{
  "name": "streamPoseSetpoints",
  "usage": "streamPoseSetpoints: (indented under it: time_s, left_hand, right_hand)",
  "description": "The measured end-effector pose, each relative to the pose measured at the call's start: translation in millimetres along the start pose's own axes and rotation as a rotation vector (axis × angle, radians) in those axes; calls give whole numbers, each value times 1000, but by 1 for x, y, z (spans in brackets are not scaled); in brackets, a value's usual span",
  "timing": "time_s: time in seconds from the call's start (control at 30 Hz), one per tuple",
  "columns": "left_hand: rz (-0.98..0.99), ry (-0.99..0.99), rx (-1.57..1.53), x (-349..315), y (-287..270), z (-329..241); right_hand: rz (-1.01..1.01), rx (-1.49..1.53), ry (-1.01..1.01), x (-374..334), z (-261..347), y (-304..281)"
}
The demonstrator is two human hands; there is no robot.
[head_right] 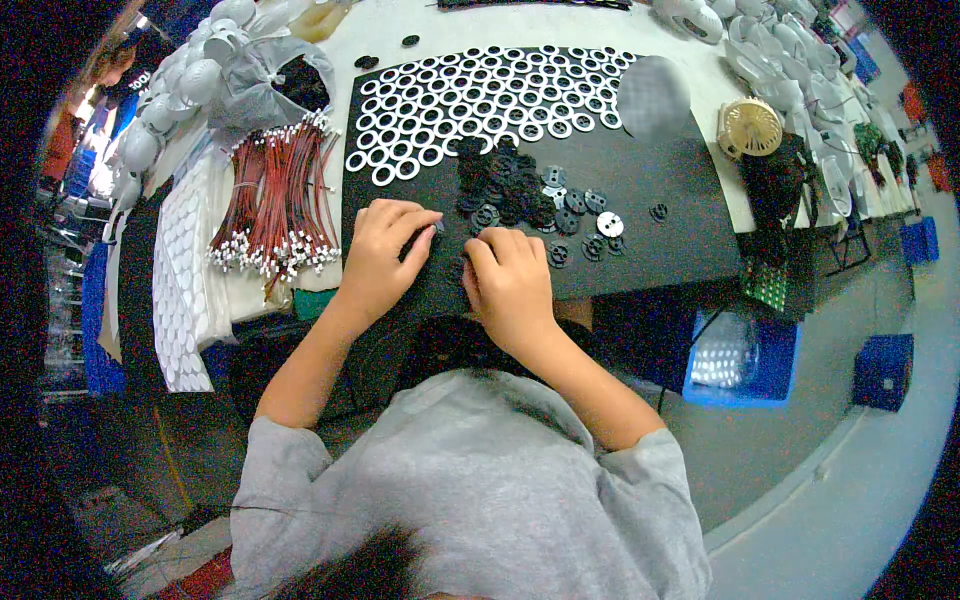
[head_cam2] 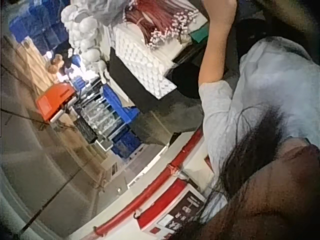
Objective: The person arranges white circular washers on a black perforated board, then opens a plastic bag and places black circular components onto the board in a grid pattern. The person repeatedly adjusts and aligns the components by hand.
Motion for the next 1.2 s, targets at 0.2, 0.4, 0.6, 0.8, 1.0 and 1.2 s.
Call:
streamPoseSetpoints:
  time_s: [0.2,0.4,0.6,0.8,1.0,1.2]
  left_hand:
    - [33,119,-97,16,13,-15]
    - [115,170,-82,19,25,-17]
    - [207,304,13,16,29,-30]
    - [197,272,1,0,19,-24]
    - [156,202,25,7,20,-27]
    - [281,112,80,21,33,-30]
  right_hand:
    - [-35,78,26,2,-6,-8]
    - [-33,156,38,7,-19,-16]
    - [-256,9,120,18,-65,-73]
    - [-234,-280,78,12,-125,-101]
    - [-159,-66,224,10,-111,-95]
    - [25,-160,223,18,-99,-74]
Point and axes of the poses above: each hand's wrist, its own x-axis towards the middle knuckle, its own y-axis out of the palm, z = x × y, the point moved 6 cm from there along x, towards the middle knuckle, and after that the axes turned 12 degrees about y, right-handed, at the moved point
